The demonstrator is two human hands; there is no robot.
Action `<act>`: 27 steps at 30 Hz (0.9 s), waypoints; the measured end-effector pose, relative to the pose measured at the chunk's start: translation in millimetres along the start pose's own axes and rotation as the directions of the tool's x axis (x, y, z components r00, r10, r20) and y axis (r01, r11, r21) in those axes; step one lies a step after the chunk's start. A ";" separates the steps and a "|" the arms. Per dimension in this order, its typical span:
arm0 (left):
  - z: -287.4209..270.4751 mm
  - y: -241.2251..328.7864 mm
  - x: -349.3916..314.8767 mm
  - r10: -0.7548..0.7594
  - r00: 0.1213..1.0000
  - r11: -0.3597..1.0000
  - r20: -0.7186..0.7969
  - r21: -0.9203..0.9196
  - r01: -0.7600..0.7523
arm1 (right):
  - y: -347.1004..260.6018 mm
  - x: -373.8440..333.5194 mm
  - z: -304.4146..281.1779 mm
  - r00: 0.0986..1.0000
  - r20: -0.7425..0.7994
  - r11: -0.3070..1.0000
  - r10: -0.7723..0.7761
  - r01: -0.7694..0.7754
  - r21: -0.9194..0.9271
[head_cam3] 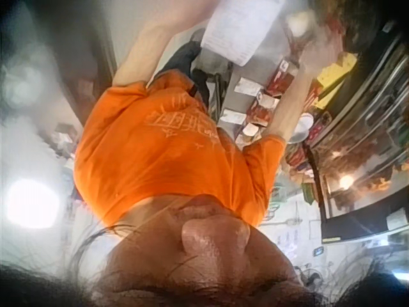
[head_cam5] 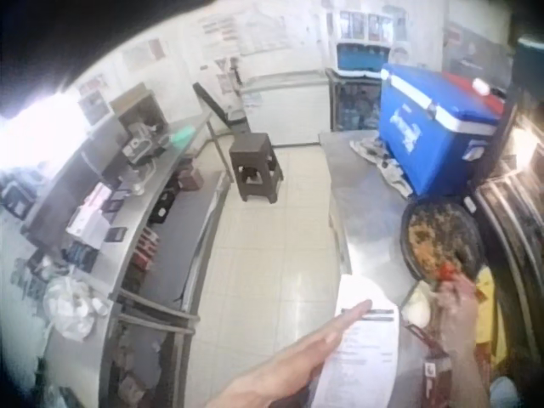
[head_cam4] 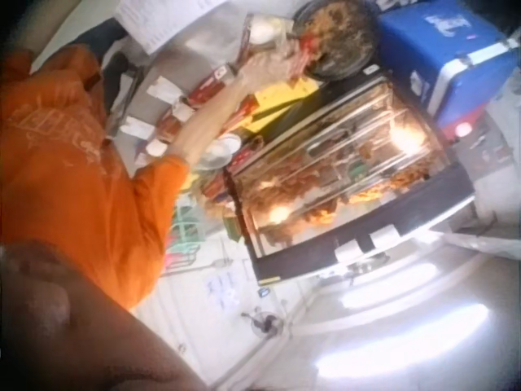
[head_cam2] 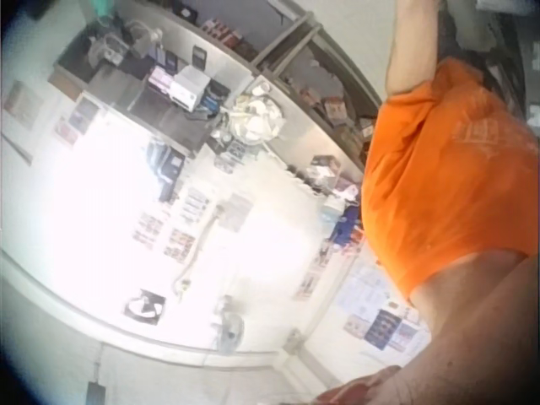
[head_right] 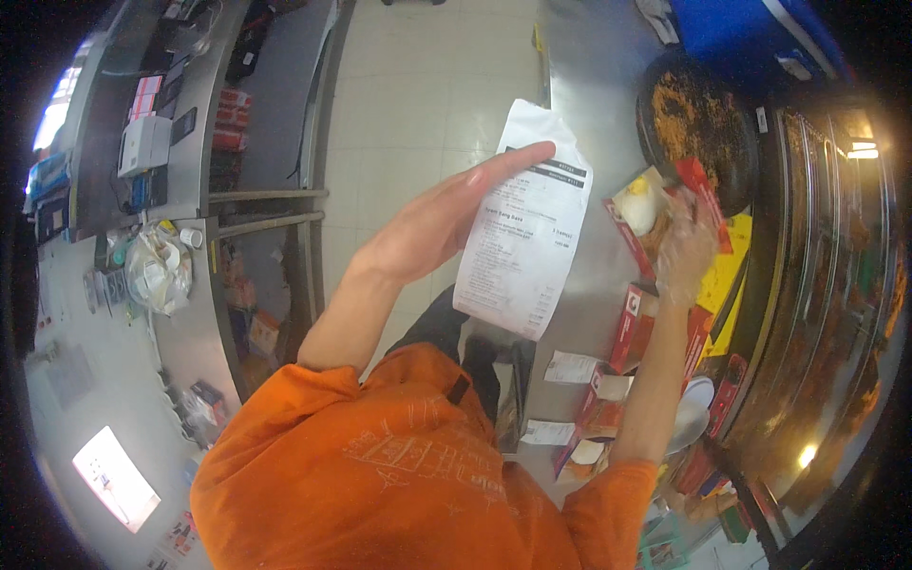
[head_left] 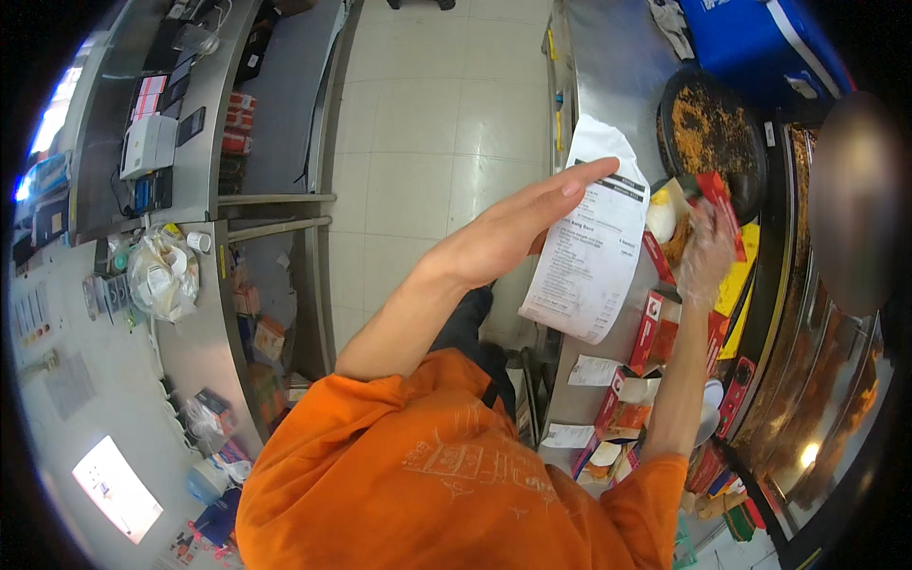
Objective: The person retrieves sliced tomatoes from a water dispenser area and places them into a plastic bag. They then consult a printed order slip, retrieve fried chicken pieces from a heated display case, and place them into a takeaway container along with condiment packets. The person handles multiple containers and packaging materials while preparing the order.
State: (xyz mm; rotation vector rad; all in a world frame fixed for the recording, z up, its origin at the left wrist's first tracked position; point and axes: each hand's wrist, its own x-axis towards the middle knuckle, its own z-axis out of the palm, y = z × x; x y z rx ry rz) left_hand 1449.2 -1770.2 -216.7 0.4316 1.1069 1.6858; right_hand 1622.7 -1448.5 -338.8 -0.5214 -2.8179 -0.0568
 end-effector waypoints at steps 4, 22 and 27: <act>12.8 -2.0 0.5 0.001 1.000 0.999 0.000 0.043 -0.001 | 0.3 -18.6 31.5 0.917 0.368 0.975 0.157 -0.084 -0.207; 247.4 -73.7 -15.7 -0.029 0.848 0.987 0.529 0.147 -0.058 | -100.2 -258.8 -273.0 0.603 0.154 0.135 0.783 -0.406 0.904; 349.8 -123.1 -65.2 -0.111 0.629 0.984 0.770 0.175 -0.041 | -79.9 -374.4 -324.6 0.305 0.071 0.074 0.950 -0.440 0.895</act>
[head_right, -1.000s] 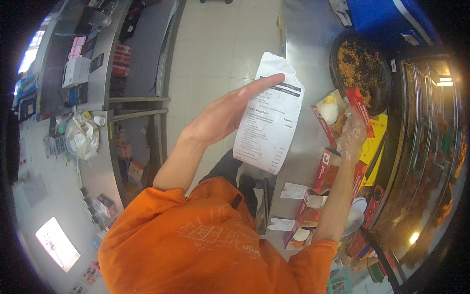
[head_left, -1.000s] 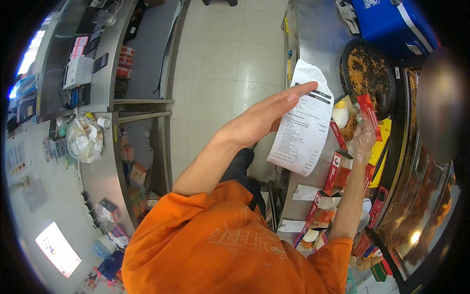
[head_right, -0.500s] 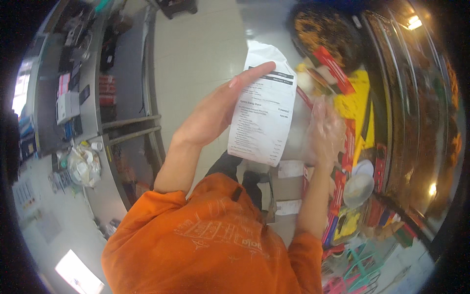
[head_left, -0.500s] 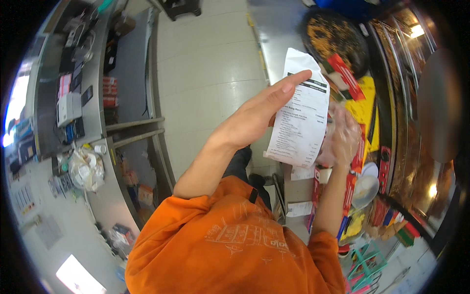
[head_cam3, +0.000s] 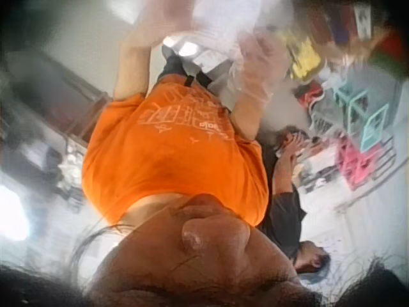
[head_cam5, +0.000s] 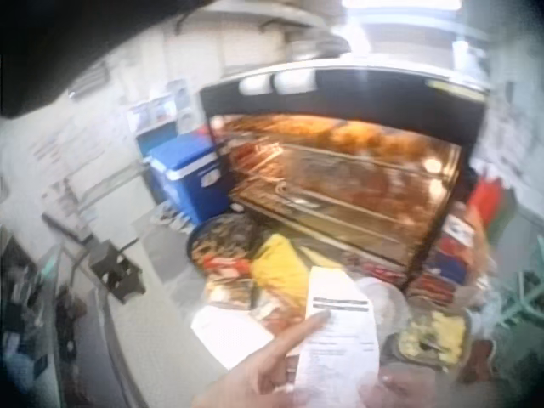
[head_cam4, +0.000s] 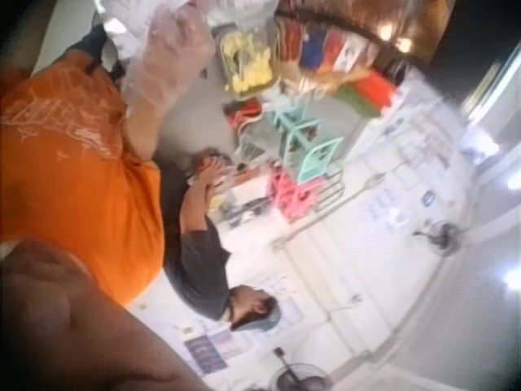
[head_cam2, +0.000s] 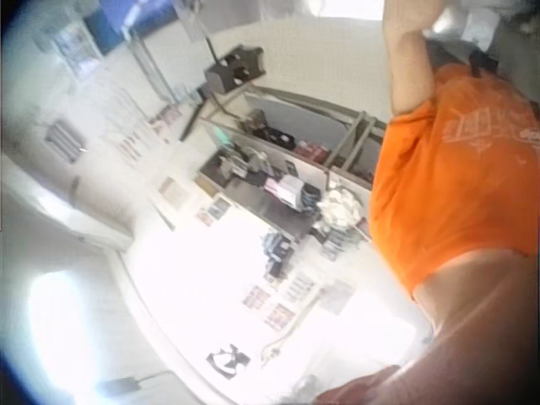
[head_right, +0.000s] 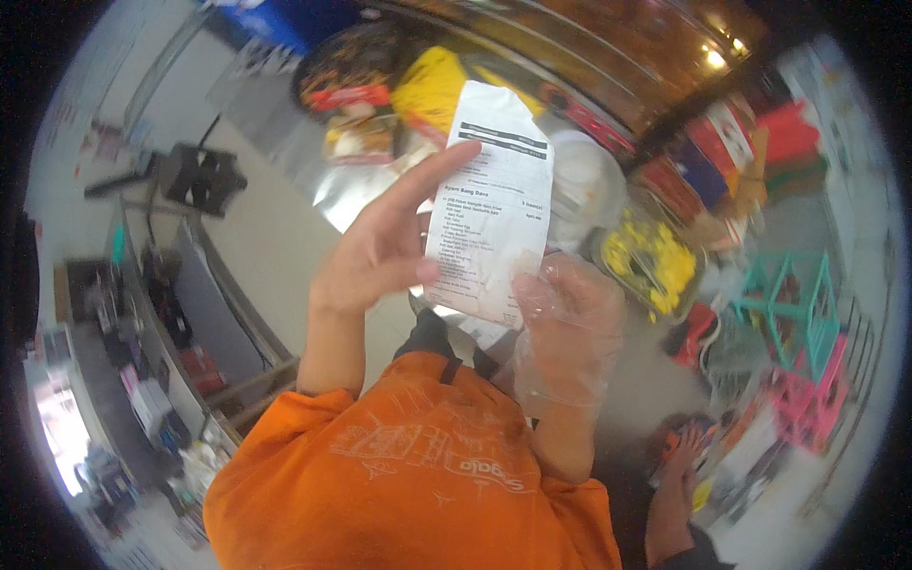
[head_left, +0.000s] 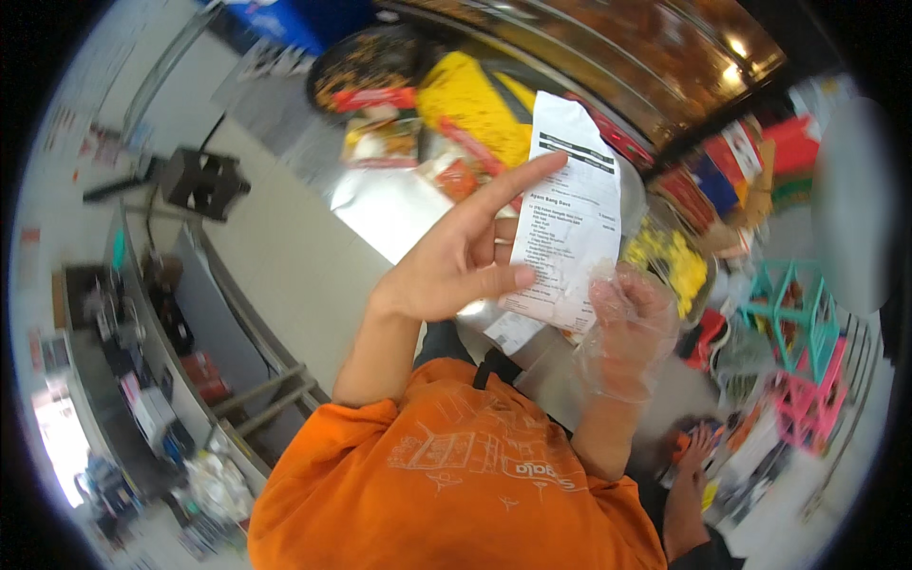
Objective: The person retrieves sliced tomatoes from a water dispenser area and places them into a plastic bag. They then consult a printed order slip, retrieve fried chicken pieces from a heated display case, and place them into a takeaway container along with condiment packets. The person handles multiple containers and packaging materials while preparing the order.
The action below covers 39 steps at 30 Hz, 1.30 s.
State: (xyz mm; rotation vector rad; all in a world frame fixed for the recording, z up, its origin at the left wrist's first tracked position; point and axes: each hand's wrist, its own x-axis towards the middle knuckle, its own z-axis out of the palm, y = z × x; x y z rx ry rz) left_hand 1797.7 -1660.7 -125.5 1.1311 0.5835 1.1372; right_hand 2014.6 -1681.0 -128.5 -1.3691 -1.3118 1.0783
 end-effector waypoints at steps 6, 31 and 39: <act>131.8 -53.6 53.5 -0.025 0.953 0.986 0.302 0.166 -0.027 | 17.2 -39.4 -128.2 0.936 -0.353 0.984 0.017 0.046 0.169; 223.2 -191.3 55.1 -0.555 0.815 0.815 0.167 0.309 0.491 | 310.1 63.4 -565.6 0.675 -0.657 0.351 -0.337 -0.558 -0.752; 185.8 -183.2 34.9 -0.433 0.871 0.744 0.230 0.638 0.201 | 283.7 -44.8 -363.6 0.707 -0.707 0.840 0.016 -0.393 -0.374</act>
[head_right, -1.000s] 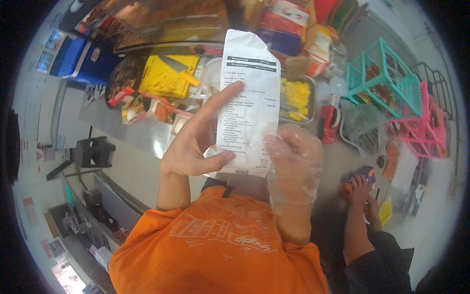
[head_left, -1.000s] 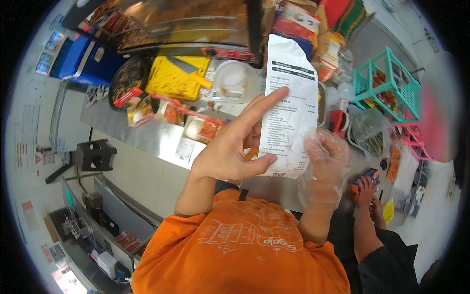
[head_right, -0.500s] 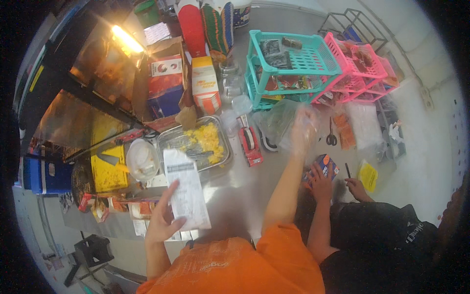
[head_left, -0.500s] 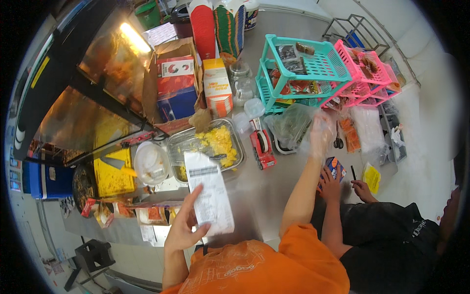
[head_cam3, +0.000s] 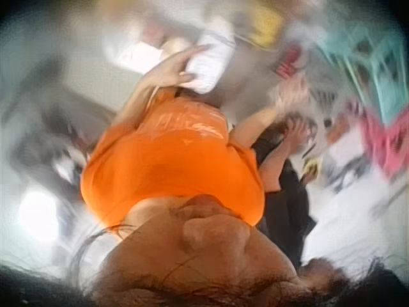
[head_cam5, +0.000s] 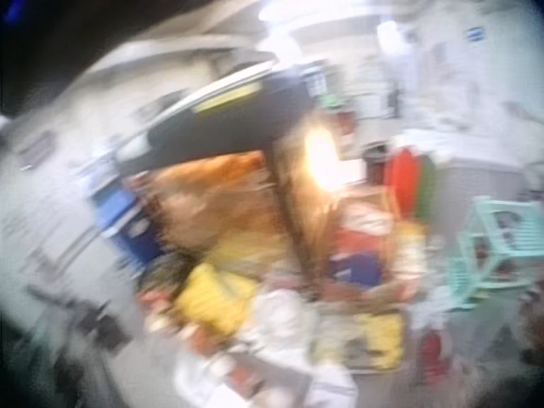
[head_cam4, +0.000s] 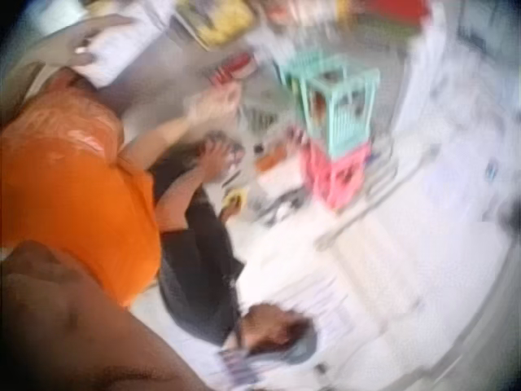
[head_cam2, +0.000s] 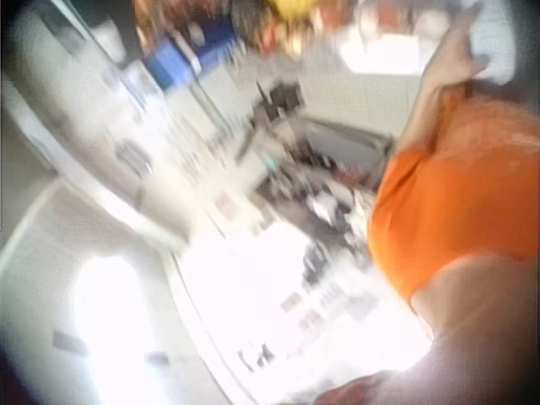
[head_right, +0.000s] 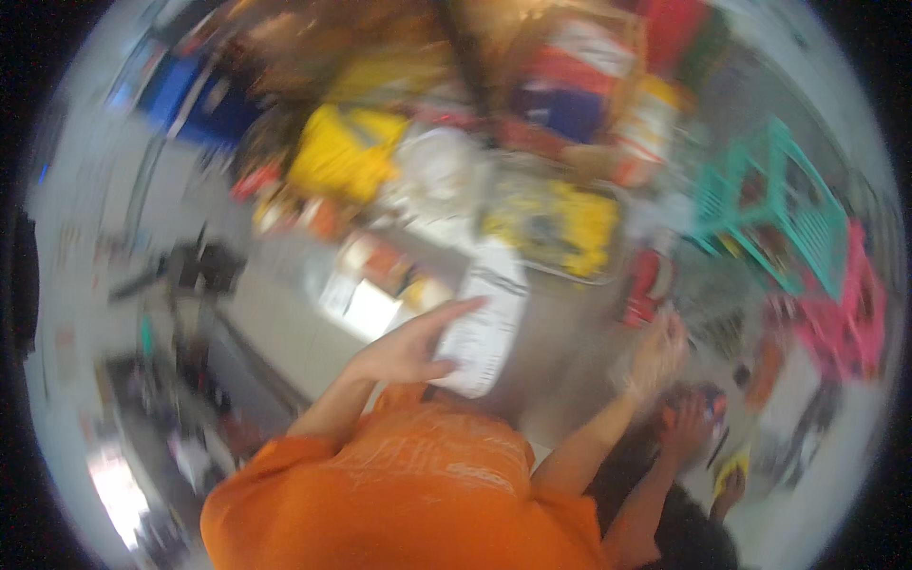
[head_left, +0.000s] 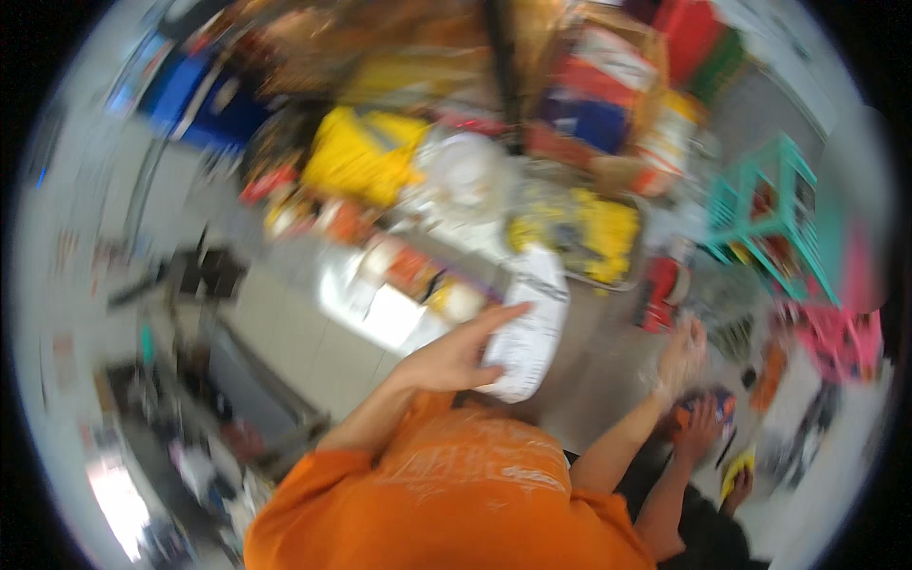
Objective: The person retrieves sliced tomatoes from a water dispenser area and places them into a plastic bag. They then consult a printed order slip, retrieve fried chicken pieces from a heated display case, and place them into a takeaway container along with condiment packets. The person handles multiple containers and packaging materials while preparing the order.
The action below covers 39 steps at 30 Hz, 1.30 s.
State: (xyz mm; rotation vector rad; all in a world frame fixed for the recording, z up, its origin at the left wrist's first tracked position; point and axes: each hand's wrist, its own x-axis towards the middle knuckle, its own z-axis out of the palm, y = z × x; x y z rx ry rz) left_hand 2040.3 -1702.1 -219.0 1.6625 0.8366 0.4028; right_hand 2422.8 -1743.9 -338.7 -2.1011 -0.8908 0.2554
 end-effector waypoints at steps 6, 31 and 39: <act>-8.2 -33.0 -89.9 -0.058 0.998 0.956 0.016 -0.288 0.060 | -49.2 -136.7 53.8 0.806 0.591 0.993 0.035 0.039 -0.111; -431.7 -181.8 -571.8 -0.056 0.355 0.897 -0.933 -0.204 -0.393 | -484.1 -507.7 472.0 -0.097 0.927 0.425 -0.361 0.868 0.256; -658.9 -249.4 -642.1 -0.060 0.335 0.919 -0.940 -0.184 -0.350 | -659.6 -600.6 645.4 -0.095 0.923 0.519 -0.372 0.803 0.292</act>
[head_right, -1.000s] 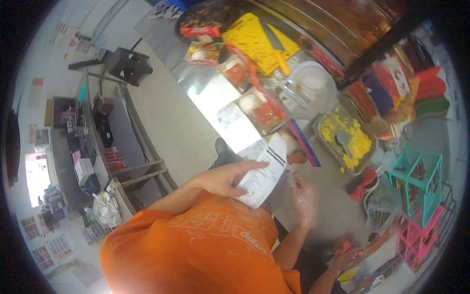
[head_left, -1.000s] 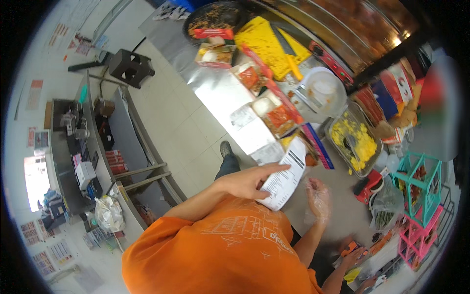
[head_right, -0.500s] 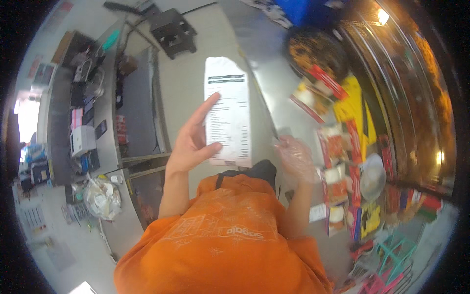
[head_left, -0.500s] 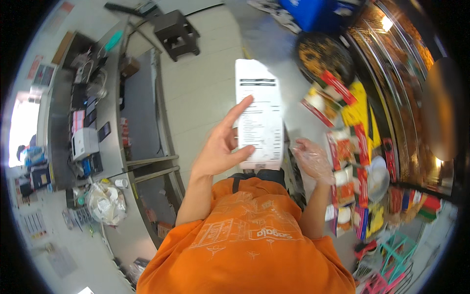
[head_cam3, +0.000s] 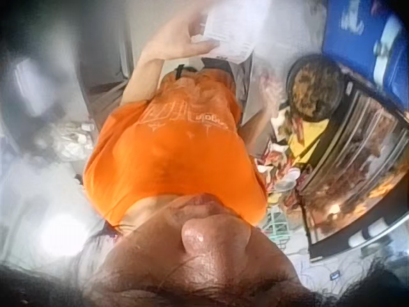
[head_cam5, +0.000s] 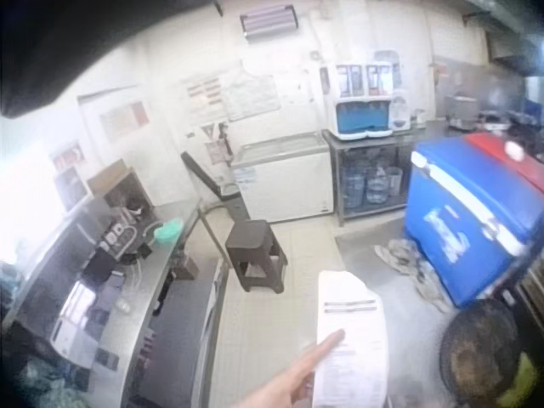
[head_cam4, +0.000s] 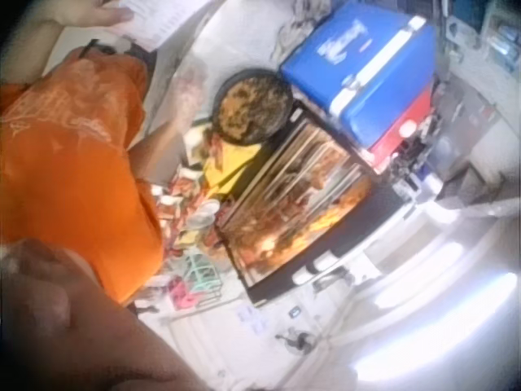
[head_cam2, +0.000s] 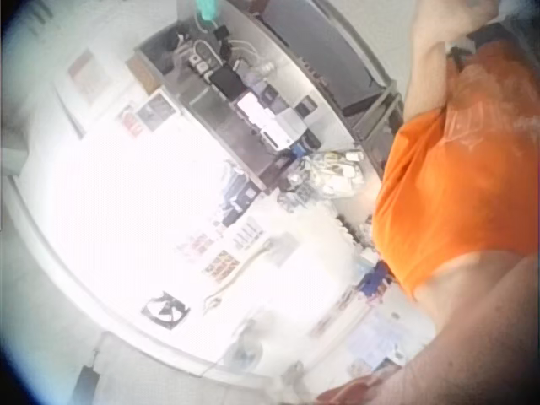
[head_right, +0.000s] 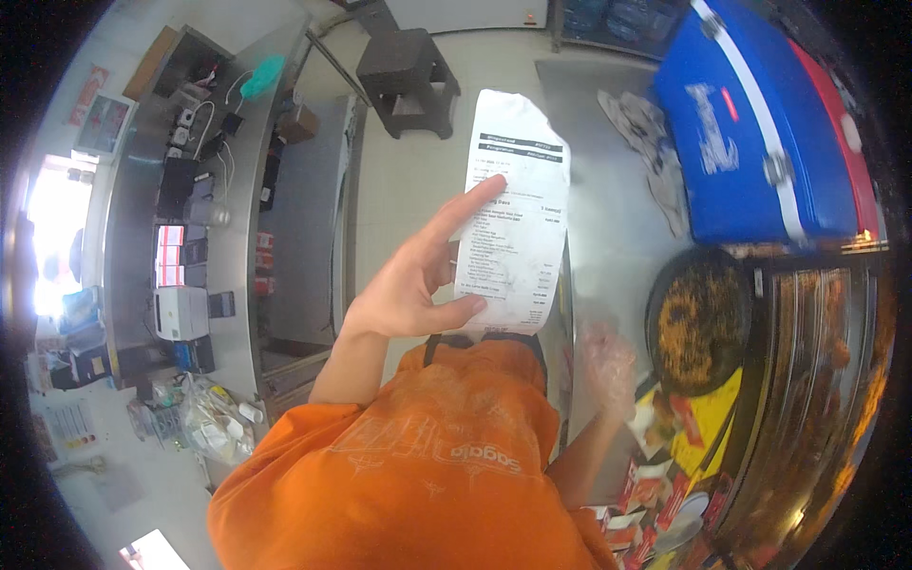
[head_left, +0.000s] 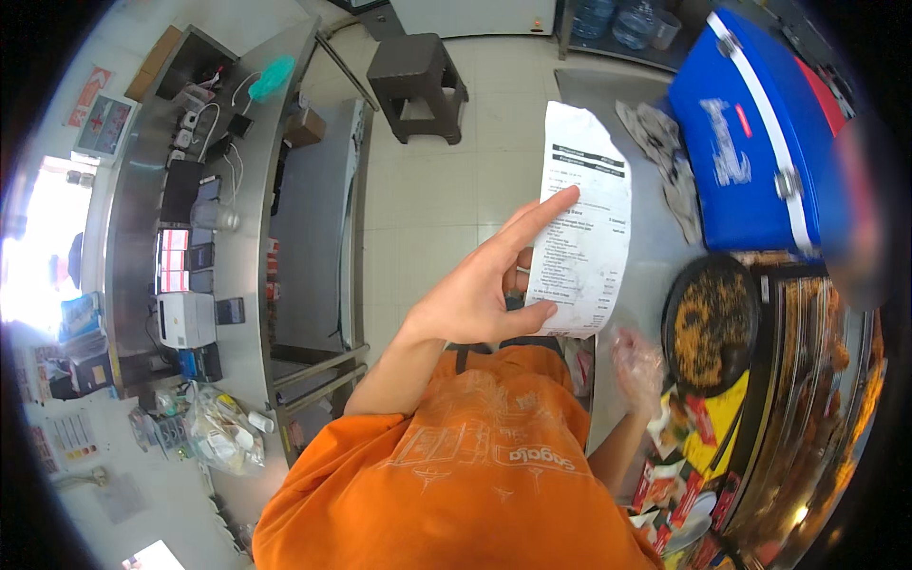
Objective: The person retrieves sliced tomatoes from a water dispenser area and places them into a plastic bag. They then consult a printed order slip, retrieve fried chicken pieces from a heated display case, and place them into a takeaway container along with condiment packets. The person handles multiple containers and packaging materials while preparing the order.
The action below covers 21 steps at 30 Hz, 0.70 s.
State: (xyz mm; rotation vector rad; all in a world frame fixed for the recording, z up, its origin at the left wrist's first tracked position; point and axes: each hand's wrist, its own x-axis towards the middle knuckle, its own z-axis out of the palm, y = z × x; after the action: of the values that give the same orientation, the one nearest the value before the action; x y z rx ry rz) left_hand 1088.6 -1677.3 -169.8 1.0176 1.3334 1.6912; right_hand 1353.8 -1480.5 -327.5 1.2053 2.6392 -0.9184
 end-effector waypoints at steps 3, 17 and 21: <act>-57.9 18.0 57.7 -0.014 0.998 0.999 -0.056 0.043 0.016 | -95.4 110.9 -41.9 0.995 -0.082 0.976 -0.056 0.072 0.206; -353.0 -12.7 395.0 -0.134 0.991 0.990 -0.005 0.033 0.134 | -410.8 517.2 -99.2 0.920 -0.346 0.115 -0.186 0.370 0.922; -393.3 -5.8 538.7 -0.290 0.927 0.954 0.237 0.152 0.260 | -424.2 605.1 -144.7 0.906 -0.424 0.063 -0.003 0.424 0.904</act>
State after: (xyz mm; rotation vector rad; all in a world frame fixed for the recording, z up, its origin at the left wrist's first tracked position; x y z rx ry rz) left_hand 510.7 -1344.6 -158.2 1.0231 1.3456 1.2385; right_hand 659.9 -1216.9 -200.6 1.0141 2.1094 -3.2288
